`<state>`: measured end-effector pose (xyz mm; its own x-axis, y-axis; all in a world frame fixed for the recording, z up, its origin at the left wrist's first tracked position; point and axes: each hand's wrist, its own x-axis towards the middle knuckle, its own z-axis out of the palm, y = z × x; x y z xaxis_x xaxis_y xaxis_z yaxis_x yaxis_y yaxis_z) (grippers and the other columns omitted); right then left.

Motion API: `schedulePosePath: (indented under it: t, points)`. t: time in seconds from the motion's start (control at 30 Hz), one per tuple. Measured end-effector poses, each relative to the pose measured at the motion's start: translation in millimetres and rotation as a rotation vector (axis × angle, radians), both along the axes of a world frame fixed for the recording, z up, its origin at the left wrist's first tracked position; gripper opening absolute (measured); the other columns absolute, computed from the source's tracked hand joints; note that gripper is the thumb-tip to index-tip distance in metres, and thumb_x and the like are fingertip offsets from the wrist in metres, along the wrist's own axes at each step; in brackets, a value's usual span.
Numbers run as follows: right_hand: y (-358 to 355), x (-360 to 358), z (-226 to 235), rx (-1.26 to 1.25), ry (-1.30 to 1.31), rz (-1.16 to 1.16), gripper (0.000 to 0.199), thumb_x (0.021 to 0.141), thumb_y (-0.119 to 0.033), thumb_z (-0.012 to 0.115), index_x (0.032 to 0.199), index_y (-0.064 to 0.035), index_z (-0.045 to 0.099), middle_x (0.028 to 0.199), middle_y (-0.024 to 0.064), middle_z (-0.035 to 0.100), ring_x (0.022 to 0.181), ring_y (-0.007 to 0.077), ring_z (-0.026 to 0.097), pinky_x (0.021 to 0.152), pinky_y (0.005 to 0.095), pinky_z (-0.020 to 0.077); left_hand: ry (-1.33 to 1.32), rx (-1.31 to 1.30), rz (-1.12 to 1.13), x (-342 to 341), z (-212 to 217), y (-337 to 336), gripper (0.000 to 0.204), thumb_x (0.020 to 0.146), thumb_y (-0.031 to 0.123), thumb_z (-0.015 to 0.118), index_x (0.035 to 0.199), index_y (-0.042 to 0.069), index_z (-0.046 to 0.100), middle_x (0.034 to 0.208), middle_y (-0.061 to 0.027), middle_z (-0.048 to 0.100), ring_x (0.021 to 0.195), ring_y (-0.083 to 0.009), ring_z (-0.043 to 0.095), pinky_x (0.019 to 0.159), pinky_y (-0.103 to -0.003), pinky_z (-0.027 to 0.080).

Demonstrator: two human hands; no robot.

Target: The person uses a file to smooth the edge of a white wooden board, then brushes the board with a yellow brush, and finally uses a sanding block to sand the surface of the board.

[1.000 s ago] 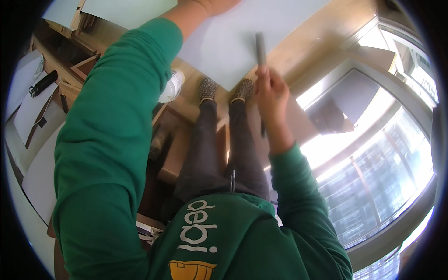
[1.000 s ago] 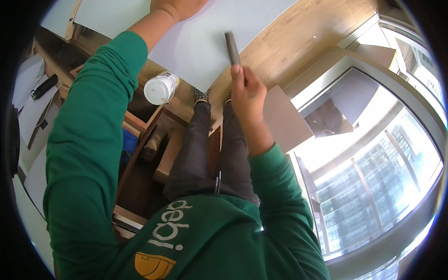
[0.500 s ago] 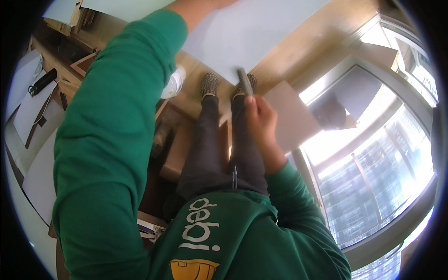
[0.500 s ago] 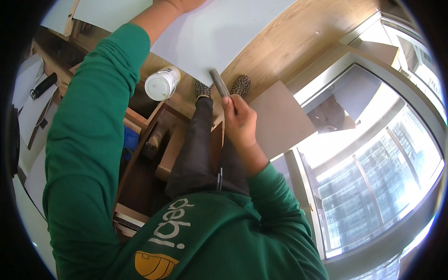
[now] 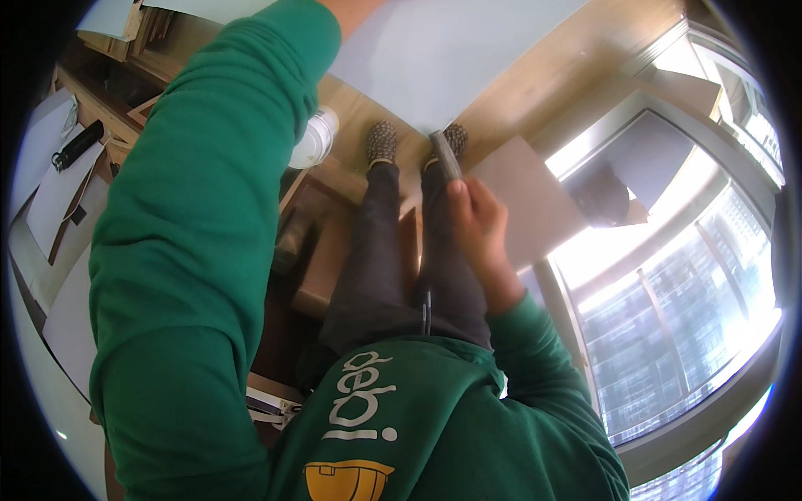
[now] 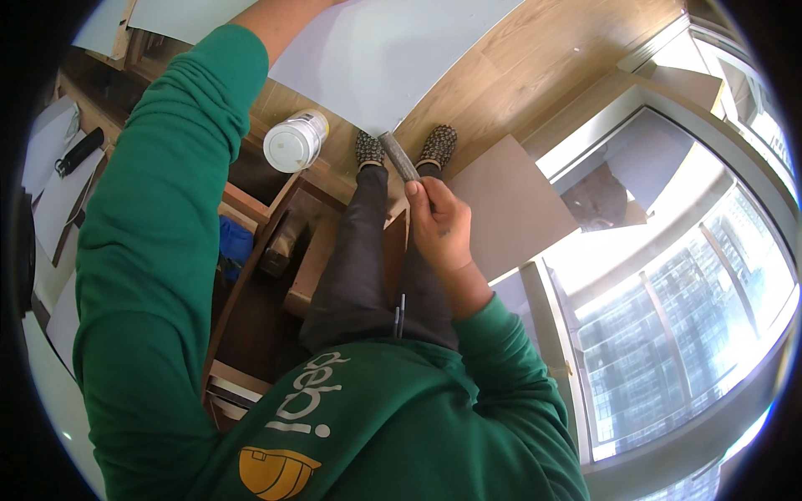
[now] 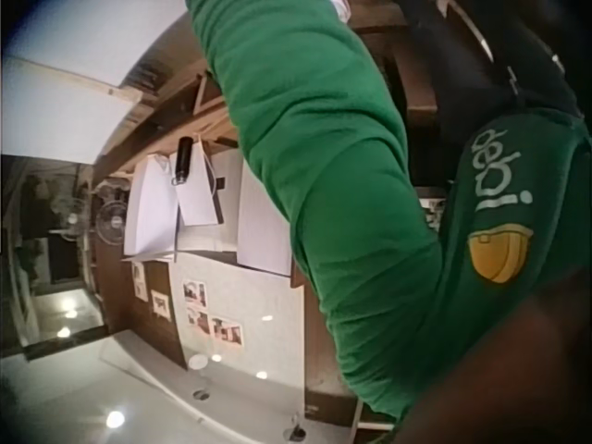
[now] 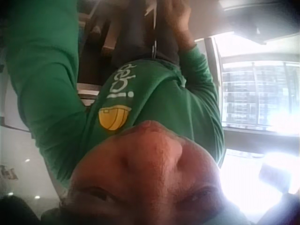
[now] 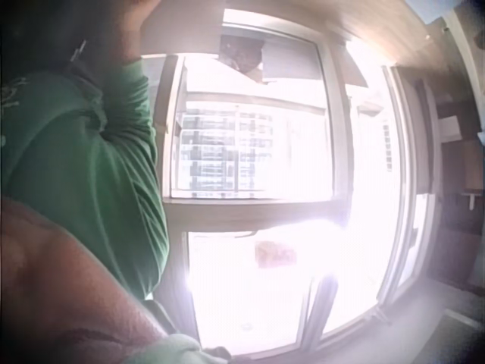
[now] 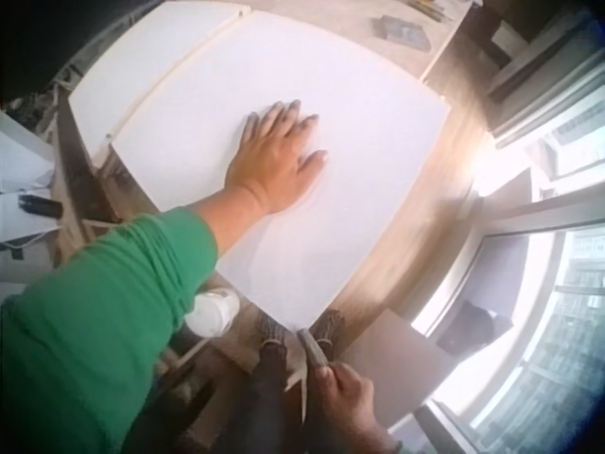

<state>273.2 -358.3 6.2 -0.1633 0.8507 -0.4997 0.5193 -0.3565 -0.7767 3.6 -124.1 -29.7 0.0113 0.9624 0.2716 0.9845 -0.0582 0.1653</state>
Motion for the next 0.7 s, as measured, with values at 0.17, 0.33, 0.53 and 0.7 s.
schedulePosePath:
  t: [0.17,0.33,0.53,0.7]
  points:
    - [25.1,-21.1,0.0,0.09,-0.006,0.041,0.027,0.101,-0.025,0.068,0.091,-0.0002,0.066,0.064,0.0109,0.051,0.057,0.016,0.046,0.056,0.0316,0.0433,-0.008,-0.034,0.006,2.1,4.3,-1.0,0.062,0.102,0.048,0.048,0.151,0.009,0.047,0.162,-0.0193,0.036,0.152,-0.0369,0.028,0.125,-0.056,0.018]
    - [24.9,-26.8,-1.1,0.04,0.019,-0.027,0.025,0.101,-0.024,0.068,0.09,-0.0005,0.066,0.064,0.01,0.05,0.058,0.014,0.046,0.055,0.0315,0.0431,-0.013,-0.033,0.008,-2.8,2.4,-0.5,0.063,0.102,0.049,0.046,0.152,0.009,0.046,0.164,-0.0193,0.034,0.153,-0.037,0.026,0.126,-0.055,0.017]
    - [9.4,-10.6,-0.4,0.059,-0.003,0.021,0.025,0.101,-0.023,0.068,0.09,-0.0013,0.066,0.064,0.0107,0.051,0.057,0.0139,0.045,0.055,0.0311,0.0427,0.008,-0.021,0.005,-0.9,-0.7,-0.9,0.064,0.103,0.049,0.044,0.153,0.009,0.045,0.165,-0.0192,0.032,0.154,-0.0371,0.025,0.127,-0.054,0.016]
    - [42.8,-44.6,3.5,0.05,0.024,-0.008,0.025,0.101,-0.024,0.068,0.09,-0.0015,0.067,0.064,0.0111,0.052,0.056,0.0143,0.045,0.055,0.0318,0.043,-0.003,-0.025,0.001,-1.2,-0.6,0.9,0.065,0.103,0.05,0.044,0.154,0.009,0.044,0.165,-0.019,0.032,0.154,-0.0369,0.024,0.127,-0.054,0.015]
